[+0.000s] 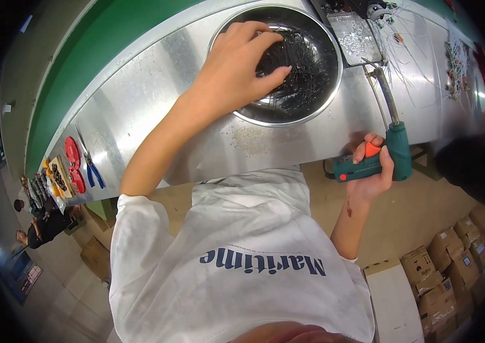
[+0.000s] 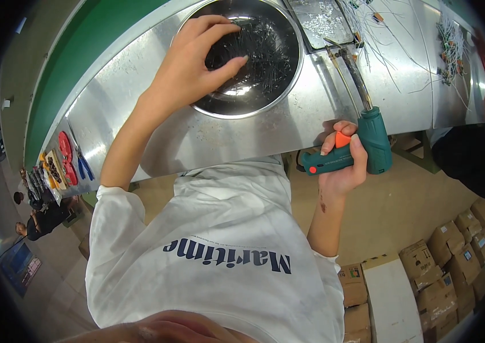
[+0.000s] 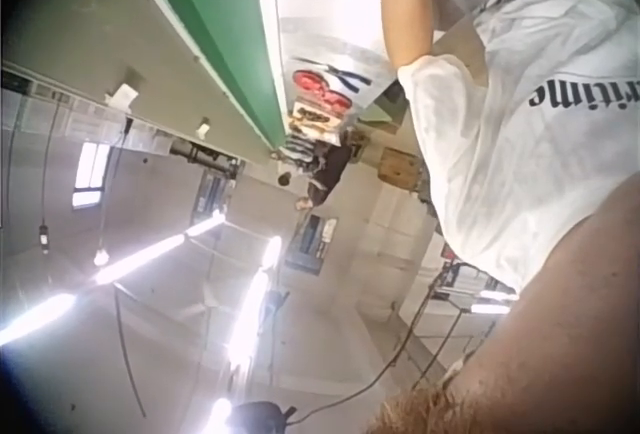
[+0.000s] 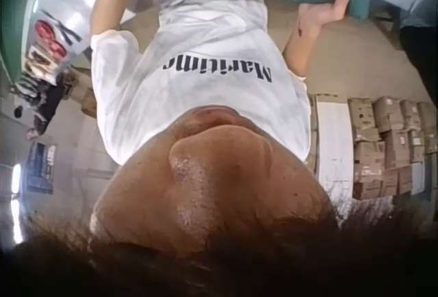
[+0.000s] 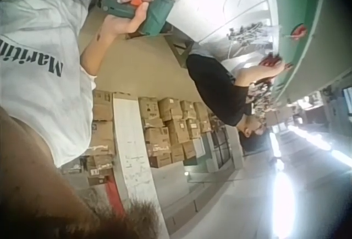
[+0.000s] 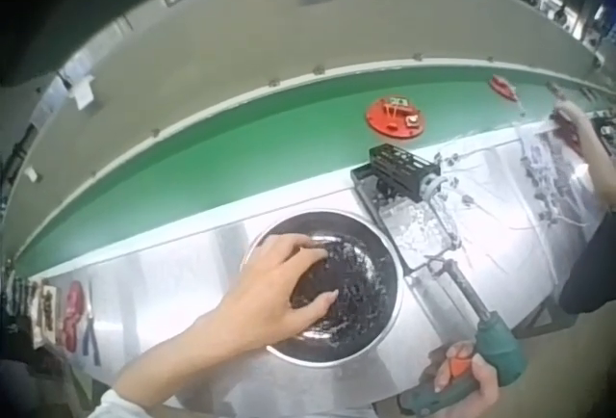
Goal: Soldering wires and electronic components onto a printed circuit board.
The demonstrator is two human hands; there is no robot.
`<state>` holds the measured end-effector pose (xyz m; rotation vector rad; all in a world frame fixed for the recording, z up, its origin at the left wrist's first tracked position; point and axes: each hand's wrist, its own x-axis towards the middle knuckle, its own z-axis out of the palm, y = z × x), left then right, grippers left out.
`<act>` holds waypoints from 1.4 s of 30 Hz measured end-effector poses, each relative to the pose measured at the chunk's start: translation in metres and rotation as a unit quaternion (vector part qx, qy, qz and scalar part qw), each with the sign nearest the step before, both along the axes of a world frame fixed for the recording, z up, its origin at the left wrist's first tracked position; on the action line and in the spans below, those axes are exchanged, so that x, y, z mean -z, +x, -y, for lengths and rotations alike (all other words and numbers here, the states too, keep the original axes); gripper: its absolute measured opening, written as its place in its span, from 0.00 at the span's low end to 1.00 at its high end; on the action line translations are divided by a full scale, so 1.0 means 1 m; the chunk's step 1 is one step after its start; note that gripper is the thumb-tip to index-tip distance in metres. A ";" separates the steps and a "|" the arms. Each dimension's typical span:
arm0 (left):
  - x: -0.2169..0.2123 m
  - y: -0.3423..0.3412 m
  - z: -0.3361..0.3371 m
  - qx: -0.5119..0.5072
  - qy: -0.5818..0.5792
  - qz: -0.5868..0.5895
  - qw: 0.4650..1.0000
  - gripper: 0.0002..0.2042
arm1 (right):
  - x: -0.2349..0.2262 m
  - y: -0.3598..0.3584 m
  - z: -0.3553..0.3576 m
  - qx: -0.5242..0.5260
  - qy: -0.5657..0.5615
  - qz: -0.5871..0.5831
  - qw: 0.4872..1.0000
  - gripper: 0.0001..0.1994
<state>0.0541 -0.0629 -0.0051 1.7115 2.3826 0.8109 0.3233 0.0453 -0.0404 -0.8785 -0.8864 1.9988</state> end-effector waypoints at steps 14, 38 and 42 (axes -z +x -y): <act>-0.002 -0.001 0.013 0.011 0.056 0.060 0.997 0.21 | 0.003 0.001 0.000 -0.004 0.020 0.001 1.000 0.13; -0.006 -0.009 0.004 -0.069 0.072 0.384 0.918 0.16 | 0.004 0.002 -0.002 -0.014 0.032 -0.004 0.999 0.12; -0.018 -0.014 0.010 -0.090 -0.008 0.473 0.877 0.15 | 0.003 0.002 -0.002 -0.010 0.023 -0.007 1.000 0.12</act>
